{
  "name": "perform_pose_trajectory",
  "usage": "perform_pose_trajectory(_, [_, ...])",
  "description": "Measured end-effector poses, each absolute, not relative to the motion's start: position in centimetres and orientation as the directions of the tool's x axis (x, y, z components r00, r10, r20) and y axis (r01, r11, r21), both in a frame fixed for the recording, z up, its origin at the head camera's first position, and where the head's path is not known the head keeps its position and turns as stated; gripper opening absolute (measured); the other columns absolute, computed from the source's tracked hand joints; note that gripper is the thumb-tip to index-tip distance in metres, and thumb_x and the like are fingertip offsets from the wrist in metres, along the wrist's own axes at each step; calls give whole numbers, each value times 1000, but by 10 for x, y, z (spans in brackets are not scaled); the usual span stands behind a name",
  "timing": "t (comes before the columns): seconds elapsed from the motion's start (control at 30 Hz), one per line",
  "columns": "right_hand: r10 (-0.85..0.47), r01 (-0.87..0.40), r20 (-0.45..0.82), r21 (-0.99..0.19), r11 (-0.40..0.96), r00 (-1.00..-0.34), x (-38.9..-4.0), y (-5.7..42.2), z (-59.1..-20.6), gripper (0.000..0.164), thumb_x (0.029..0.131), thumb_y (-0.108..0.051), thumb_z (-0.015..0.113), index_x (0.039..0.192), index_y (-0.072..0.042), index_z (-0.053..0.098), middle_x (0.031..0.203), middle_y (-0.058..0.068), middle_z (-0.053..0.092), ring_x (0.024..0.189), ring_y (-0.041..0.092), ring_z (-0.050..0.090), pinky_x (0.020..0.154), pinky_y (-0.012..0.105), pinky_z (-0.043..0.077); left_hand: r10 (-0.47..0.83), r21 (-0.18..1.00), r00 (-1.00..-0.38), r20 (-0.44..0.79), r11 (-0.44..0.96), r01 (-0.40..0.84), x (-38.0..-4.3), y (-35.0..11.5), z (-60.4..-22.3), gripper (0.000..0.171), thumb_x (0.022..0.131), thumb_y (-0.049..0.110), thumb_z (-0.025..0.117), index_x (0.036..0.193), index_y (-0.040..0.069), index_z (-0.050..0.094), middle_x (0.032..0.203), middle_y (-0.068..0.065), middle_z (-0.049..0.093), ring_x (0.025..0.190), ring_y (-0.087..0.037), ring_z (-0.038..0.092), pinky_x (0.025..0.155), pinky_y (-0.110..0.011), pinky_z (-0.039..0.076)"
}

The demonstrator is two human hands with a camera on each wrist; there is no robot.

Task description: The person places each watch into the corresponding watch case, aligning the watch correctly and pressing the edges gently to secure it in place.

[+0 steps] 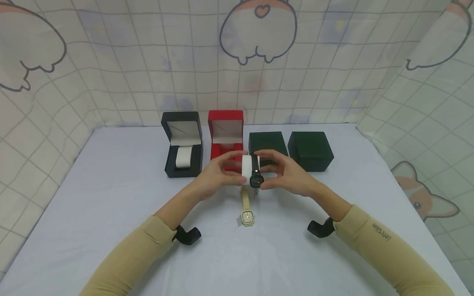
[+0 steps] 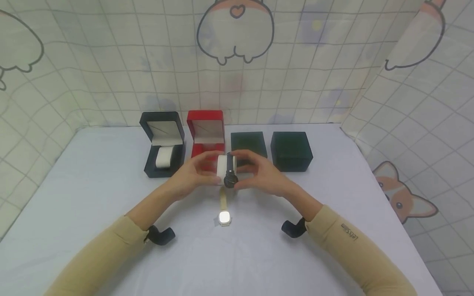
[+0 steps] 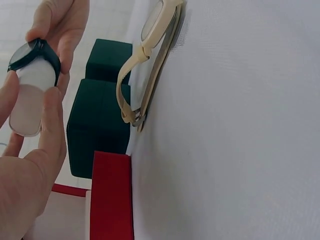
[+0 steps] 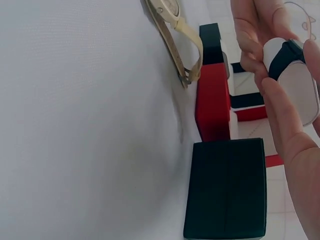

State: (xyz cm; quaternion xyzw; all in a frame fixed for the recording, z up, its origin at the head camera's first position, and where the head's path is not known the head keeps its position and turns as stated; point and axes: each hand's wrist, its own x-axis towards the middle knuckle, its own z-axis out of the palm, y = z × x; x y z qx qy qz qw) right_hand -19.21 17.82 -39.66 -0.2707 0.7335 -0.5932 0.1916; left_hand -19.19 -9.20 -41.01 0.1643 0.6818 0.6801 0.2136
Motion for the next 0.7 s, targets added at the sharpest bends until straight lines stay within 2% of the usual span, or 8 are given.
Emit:
perform_pose_trajectory(0.37, [-622, -161, 52, -980, 120, -781, -191, 175, -400, 85, 81, 5, 84, 153, -11, 41, 152, 10, 41, 124, 34, 59, 90, 42, 58, 509, 996, -858, -77, -5, -92, -187, -92, -412, 66, 91, 3, 78, 148, 23, 51, 129, -13, 64, 119, -31, 62, 93, -40, 57])
perform_pose_trajectory(0.7, [-594, -179, 62, -974, 141, -802, -191, 169, -397, 85, 80, 4, 86, 152, -11, 43, 150, 11, 44, 122, 34, 59, 89, 41, 59, 493, 994, -870, -34, -78, -83, -186, -90, -413, 65, 90, -2, 77, 147, 19, 52, 126, -18, 63, 114, -34, 64, 90, -41, 58])
